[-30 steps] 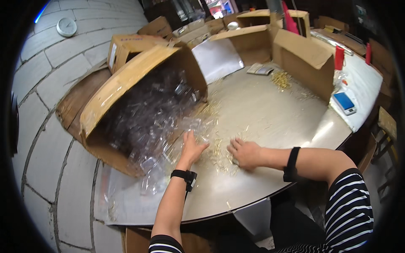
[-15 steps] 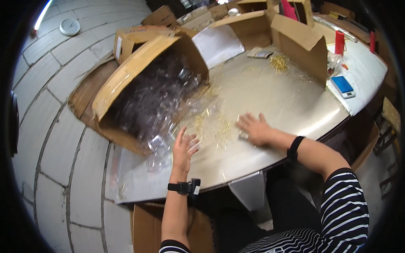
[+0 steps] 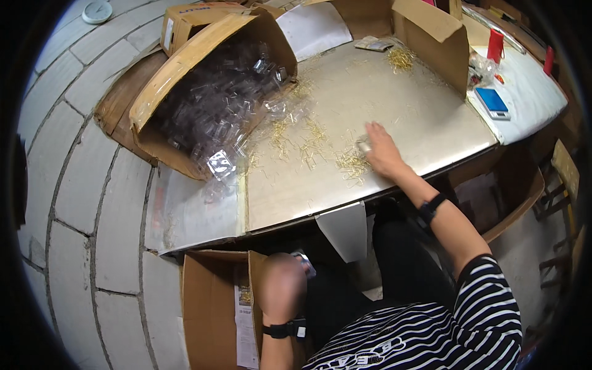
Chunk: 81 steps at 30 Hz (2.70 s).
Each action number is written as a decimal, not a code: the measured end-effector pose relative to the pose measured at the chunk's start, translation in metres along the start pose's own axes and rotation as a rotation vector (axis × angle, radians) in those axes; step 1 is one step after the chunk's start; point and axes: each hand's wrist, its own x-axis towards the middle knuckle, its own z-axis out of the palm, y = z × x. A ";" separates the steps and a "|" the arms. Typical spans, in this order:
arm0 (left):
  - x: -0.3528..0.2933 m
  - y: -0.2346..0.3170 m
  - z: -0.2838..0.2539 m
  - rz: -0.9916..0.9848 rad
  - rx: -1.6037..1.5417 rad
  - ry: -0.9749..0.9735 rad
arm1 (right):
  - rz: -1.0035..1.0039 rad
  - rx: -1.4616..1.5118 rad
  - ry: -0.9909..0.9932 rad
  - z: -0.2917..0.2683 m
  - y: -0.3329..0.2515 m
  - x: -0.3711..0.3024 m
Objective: The person scoops small yellow items from a table into clear plastic bags and places them into a cardboard box. The person repeatedly scoops items, fills bags, and arranges them in the box.
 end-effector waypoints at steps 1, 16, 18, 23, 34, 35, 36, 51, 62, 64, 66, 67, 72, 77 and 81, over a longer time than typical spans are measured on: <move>-0.004 -0.014 -0.016 -0.039 0.090 0.065 | -0.032 -0.014 -0.028 0.007 -0.022 0.002; 0.073 -0.143 0.017 -0.255 0.005 0.039 | -0.036 0.224 -0.265 -0.021 -0.111 -0.039; 0.077 -0.153 0.006 -0.216 -0.011 0.047 | -0.198 0.258 -0.161 0.006 -0.104 -0.016; 0.067 -0.147 0.019 -0.255 0.005 0.009 | -0.376 -0.196 -0.219 0.046 -0.087 0.013; 0.073 -0.147 0.014 -0.320 0.116 -0.115 | -0.384 -0.130 -0.141 0.029 -0.062 -0.022; 0.075 -0.148 0.013 -0.315 0.081 -0.095 | -0.392 -0.129 -0.100 0.037 -0.059 -0.029; 0.076 -0.153 0.009 -0.309 0.036 -0.068 | -0.415 -0.113 -0.097 0.037 -0.065 -0.043; 0.064 -0.146 0.011 -0.296 0.044 -0.065 | -0.561 -0.110 -0.339 0.009 -0.097 -0.065; 0.074 -0.152 -0.002 -0.302 0.107 -0.043 | -0.475 -0.048 -0.192 0.027 -0.084 -0.056; 0.073 -0.159 -0.002 -0.290 0.045 0.018 | -0.522 -0.036 -0.165 0.024 -0.092 -0.082; 0.071 -0.154 -0.001 -0.302 0.063 0.027 | -0.551 -0.016 -0.141 0.014 -0.096 -0.109; 0.069 -0.153 -0.001 -0.307 0.066 0.043 | -0.571 0.003 -0.186 0.007 -0.098 -0.121; 0.068 -0.148 0.004 -0.258 0.083 -0.035 | -0.584 0.090 -0.324 -0.034 -0.091 -0.171; 0.056 -0.143 0.007 -0.270 0.089 -0.087 | -0.413 0.317 -0.480 -0.041 -0.057 -0.200; 0.047 -0.144 0.006 -0.293 0.095 -0.093 | -0.320 0.380 -0.496 -0.037 -0.040 -0.213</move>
